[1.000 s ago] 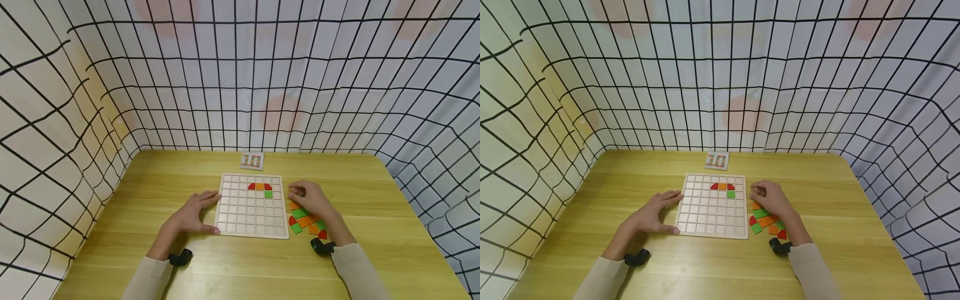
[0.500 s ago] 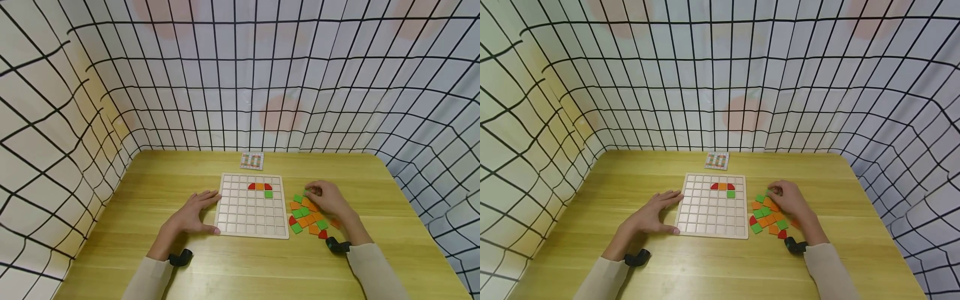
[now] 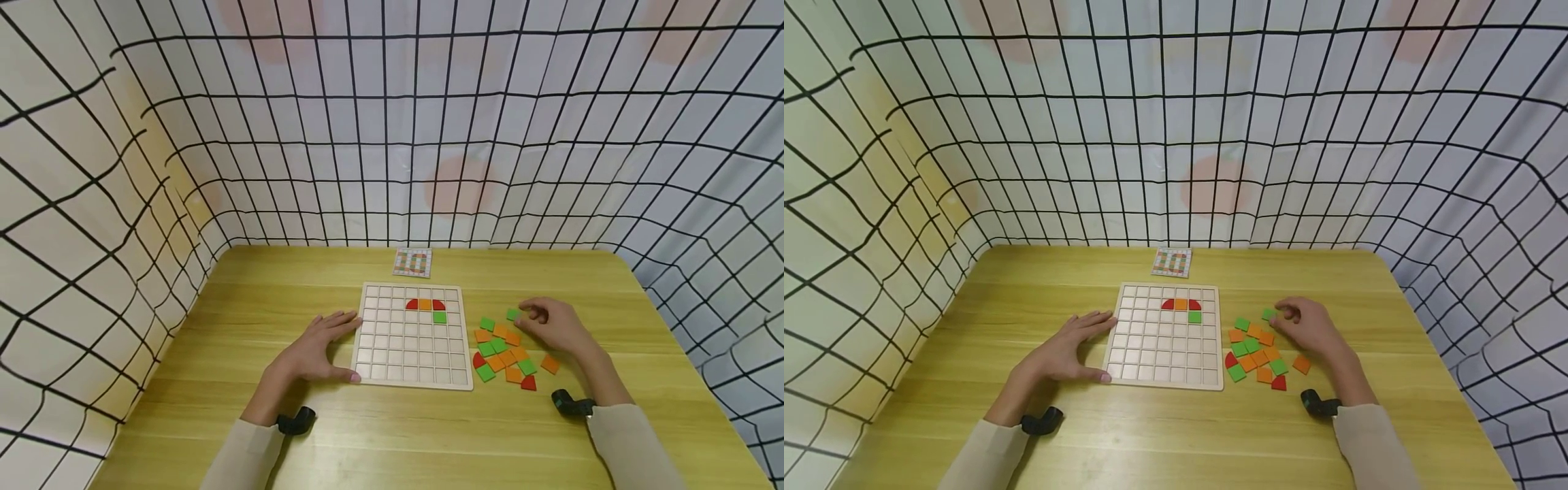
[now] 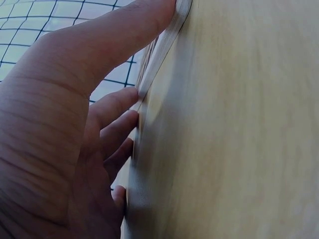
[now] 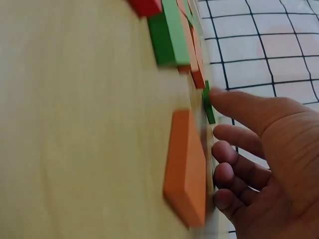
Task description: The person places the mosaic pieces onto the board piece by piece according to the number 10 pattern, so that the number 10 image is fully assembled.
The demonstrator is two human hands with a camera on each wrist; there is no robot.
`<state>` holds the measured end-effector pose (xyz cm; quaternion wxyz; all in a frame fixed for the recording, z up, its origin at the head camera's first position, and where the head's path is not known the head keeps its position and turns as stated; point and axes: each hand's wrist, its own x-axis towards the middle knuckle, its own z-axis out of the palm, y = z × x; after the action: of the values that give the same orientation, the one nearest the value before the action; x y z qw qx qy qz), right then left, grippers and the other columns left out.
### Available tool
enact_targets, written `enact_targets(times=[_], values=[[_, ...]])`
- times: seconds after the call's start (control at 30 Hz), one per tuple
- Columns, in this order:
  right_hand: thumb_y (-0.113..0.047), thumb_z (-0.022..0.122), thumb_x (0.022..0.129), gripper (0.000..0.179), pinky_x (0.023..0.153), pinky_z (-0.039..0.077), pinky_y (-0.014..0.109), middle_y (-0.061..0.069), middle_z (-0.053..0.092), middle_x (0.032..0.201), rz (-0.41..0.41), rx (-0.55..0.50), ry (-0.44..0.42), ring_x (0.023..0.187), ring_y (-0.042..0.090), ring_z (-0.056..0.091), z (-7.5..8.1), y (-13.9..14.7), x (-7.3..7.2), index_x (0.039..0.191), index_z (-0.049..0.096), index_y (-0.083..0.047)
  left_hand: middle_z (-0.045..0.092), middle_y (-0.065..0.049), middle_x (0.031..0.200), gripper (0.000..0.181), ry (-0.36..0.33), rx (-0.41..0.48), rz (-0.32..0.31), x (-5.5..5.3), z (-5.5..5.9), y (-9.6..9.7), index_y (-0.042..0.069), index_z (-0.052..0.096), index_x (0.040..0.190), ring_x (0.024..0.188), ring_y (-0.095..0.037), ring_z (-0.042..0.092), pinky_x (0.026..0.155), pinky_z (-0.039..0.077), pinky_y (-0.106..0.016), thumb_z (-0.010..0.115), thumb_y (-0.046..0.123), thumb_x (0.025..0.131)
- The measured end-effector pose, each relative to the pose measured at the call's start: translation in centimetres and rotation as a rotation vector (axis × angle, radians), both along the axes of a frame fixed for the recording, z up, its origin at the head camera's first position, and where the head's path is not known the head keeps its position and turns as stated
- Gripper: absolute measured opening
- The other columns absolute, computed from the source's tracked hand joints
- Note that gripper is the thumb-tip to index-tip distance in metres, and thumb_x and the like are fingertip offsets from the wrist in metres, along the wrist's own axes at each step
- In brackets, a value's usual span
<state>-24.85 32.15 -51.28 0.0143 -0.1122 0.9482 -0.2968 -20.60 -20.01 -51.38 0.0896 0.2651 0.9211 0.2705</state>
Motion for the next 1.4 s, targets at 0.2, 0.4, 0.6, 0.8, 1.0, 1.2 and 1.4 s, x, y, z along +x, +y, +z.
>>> enact_targets(times=[0.2,0.4,0.6,0.8,1.0,1.2,1.4], values=[[-0.042,0.076,0.094,0.054,0.071,0.043,0.028,0.006,0.065,0.103,0.017,0.002,0.001,0.084,0.019,0.049,-0.1,0.4,0.1,0.131,0.068,-0.004,0.03,-0.003,0.17,0.11,0.018,0.003,-0.008,0.0,0.0,-0.1,0.02,0.04,0.16,0.159,-0.035,0.022,0.128,0.008,-0.065,0.087,0.064,0.071],[-0.04,0.076,0.094,0.049,0.07,0.043,0.028,0.007,0.066,0.103,0.018,0.0,0.023,0.084,0.019,0.049,-0.2,0.2,0.3,0.129,0.071,-0.006,0.03,-0.004,0.17,0.11,0.0,0.012,-0.004,0.0,0.1,-0.1,0.02,0.039,0.16,0.159,-0.034,0.022,0.128,0.006,-0.064,0.086,0.064,0.071],[-0.04,0.076,0.094,0.044,0.069,0.043,0.029,0.006,0.066,0.1,0.004,-0.009,0.036,0.082,0.02,0.049,-0.4,0.1,0.4,0.126,0.074,-0.009,0.03,-0.005,0.17,0.111,0.021,0.006,-0.016,-0.1,-0.3,-0.1,0.019,0.038,0.161,0.159,-0.034,0.023,0.128,0.007,-0.065,0.086,0.064,0.072],[-0.037,0.076,0.095,0.041,0.071,0.047,0.029,0.006,0.068,0.101,0.0,-0.005,0.043,0.083,0.019,0.053,-0.3,0.0,0.5,0.125,0.075,-0.008,0.028,-0.003,0.171,0.113,0.014,-0.005,-0.012,-0.1,-0.3,-0.1,0.021,0.036,0.162,0.159,-0.031,0.021,0.129,0.006,-0.062,0.086,0.066,0.071],[-0.039,0.076,0.095,0.043,0.072,0.05,0.027,0.006,0.069,0.102,-0.008,-0.046,0.014,0.085,0.018,0.058,-0.4,-0.4,0.4,0.125,0.074,-0.008,0.028,-0.002,0.171,0.113,0.008,-0.008,-0.008,-0.1,-0.2,-0.1,0.022,0.036,0.162,0.16,-0.03,0.02,0.13,0.005,-0.06,0.085,0.067,0.071],[-0.04,0.075,0.095,0.043,0.067,0.047,0.026,0.003,0.065,0.094,-0.002,-0.1,-0.024,0.079,0.019,0.053,-0.5,-2.0,-0.1,0.124,0.073,-0.009,0.029,-0.004,0.17,0.112,0.015,-0.002,-0.013,0.1,0.0,-0.1,0.021,0.036,0.162,0.159,-0.033,0.022,0.129,0.007,-0.062,0.085,0.066,0.071],[-0.031,0.075,0.096,0.037,0.068,0.046,0.024,0.005,0.064,0.095,0.012,-0.167,-0.041,0.081,0.02,0.052,0.7,-5.2,0.0,0.123,0.072,-0.007,0.032,-0.006,0.169,0.111,0.026,0.008,-0.017,0.2,0.3,0.1,0.02,0.038,0.161,0.158,-0.036,0.024,0.127,0.009,-0.066,0.085,0.065,0.071]])
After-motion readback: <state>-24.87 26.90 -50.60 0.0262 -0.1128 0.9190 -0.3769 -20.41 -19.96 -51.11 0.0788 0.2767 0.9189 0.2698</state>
